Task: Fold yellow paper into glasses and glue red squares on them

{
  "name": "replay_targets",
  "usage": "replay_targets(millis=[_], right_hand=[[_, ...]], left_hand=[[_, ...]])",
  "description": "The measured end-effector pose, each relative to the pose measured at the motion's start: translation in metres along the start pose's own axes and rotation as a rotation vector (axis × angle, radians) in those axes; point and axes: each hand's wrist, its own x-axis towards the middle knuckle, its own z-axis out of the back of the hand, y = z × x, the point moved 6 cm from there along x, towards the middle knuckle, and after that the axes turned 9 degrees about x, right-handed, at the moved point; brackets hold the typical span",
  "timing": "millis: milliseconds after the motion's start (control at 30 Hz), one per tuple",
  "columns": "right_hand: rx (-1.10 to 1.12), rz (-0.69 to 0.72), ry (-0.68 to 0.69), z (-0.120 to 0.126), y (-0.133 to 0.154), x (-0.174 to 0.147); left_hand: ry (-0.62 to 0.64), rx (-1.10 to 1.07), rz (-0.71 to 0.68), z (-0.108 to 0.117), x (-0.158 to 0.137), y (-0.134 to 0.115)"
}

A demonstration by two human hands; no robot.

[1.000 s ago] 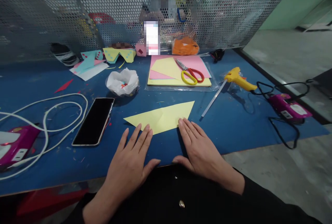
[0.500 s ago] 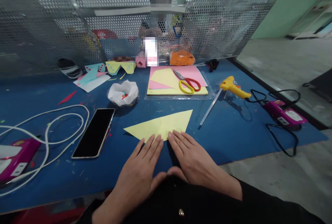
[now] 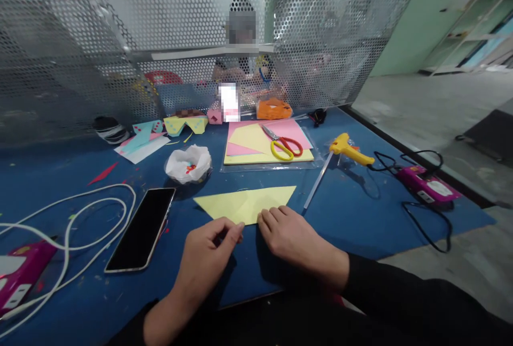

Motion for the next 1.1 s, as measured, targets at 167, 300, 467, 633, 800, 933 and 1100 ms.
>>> replay_targets(millis=[167, 300, 467, 633, 800, 933, 1100], right_hand=[[-0.035, -0.074, -0.106, 0.011, -0.015, -0.001], [-0.077, -0.116, -0.24, 0.031, -0.026, 0.0], [-0.067, 0.13, -0.299, 0.047, -0.021, 0.008], [0.331, -0.272, -0.125, 0.041, -0.101, 0.023], [0.287, -0.627, -0.043, 0.008, -0.201, 0.039], [0.308, -0.683, 0.053, -0.028, -0.234, 0.055], [0.328, -0.7, 0.028, -0.056, -0.248, 0.063]], left_hand=[[0.298, -0.495, 0.33, -0.031, 0.0, 0.005], [0.335, -0.898, 0.594, -0.044, 0.0, 0.009], [0.157, -1.166, 0.739, -0.044, 0.016, 0.011], [-0.033, -1.147, 0.709, -0.033, 0.033, 0.015], [-0.121, -1.163, 0.645, -0.021, 0.044, 0.016], [-0.139, -1.171, 0.645, -0.018, 0.044, 0.021], [-0.128, -1.181, 0.654, -0.018, 0.042, 0.026]])
